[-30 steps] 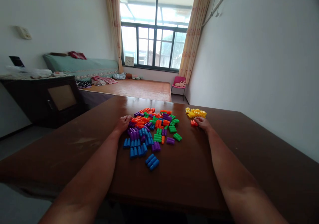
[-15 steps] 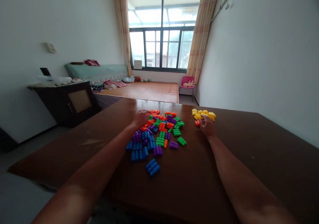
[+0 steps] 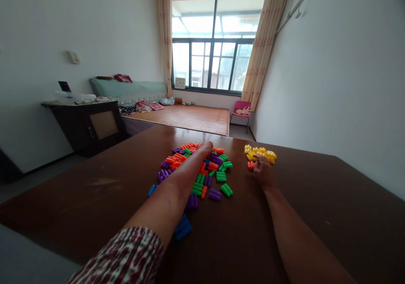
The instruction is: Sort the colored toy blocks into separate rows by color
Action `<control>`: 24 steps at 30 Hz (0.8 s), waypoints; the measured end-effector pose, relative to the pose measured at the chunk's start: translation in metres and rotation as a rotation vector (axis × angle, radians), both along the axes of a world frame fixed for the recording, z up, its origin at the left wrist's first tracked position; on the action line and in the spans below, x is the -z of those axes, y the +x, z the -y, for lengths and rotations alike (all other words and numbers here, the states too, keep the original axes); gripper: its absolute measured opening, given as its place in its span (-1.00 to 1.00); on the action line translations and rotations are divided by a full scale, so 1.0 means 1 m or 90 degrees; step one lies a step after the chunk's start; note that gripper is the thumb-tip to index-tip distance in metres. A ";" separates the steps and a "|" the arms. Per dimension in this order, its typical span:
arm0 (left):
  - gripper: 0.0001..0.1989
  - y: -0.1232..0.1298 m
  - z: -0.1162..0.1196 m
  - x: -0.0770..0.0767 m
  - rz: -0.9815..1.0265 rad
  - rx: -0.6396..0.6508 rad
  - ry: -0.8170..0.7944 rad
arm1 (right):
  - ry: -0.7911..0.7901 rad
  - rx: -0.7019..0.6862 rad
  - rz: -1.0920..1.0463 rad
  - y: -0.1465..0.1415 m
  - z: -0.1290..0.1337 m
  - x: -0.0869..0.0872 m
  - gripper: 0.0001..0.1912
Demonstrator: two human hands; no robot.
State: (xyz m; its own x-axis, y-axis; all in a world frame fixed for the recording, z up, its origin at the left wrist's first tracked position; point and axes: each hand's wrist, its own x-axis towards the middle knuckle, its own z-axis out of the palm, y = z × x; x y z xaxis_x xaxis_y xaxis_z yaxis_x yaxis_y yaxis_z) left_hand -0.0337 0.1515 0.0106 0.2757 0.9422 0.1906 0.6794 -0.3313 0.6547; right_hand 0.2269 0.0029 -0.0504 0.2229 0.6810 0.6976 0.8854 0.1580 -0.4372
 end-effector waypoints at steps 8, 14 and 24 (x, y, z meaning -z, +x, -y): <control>-0.71 -0.010 0.063 -0.010 0.248 0.144 -0.117 | -0.066 -0.174 -0.146 -0.059 0.008 -0.042 -0.58; -0.67 -0.021 0.113 -0.012 0.395 0.224 -0.253 | -0.130 -0.370 -0.156 -0.109 0.009 -0.057 -0.47; -0.67 -0.073 0.104 -0.002 0.261 0.097 0.040 | -0.197 0.068 -0.262 0.062 0.007 0.002 -0.56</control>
State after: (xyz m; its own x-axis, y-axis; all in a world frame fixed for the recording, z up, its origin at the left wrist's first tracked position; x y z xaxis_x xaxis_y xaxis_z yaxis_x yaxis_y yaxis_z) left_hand -0.1065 0.0472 0.0123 0.3007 0.8795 0.3688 0.3083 -0.4556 0.8351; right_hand 0.2889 -0.0040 -0.0522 0.5160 0.7996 0.3072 0.6348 -0.1161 -0.7639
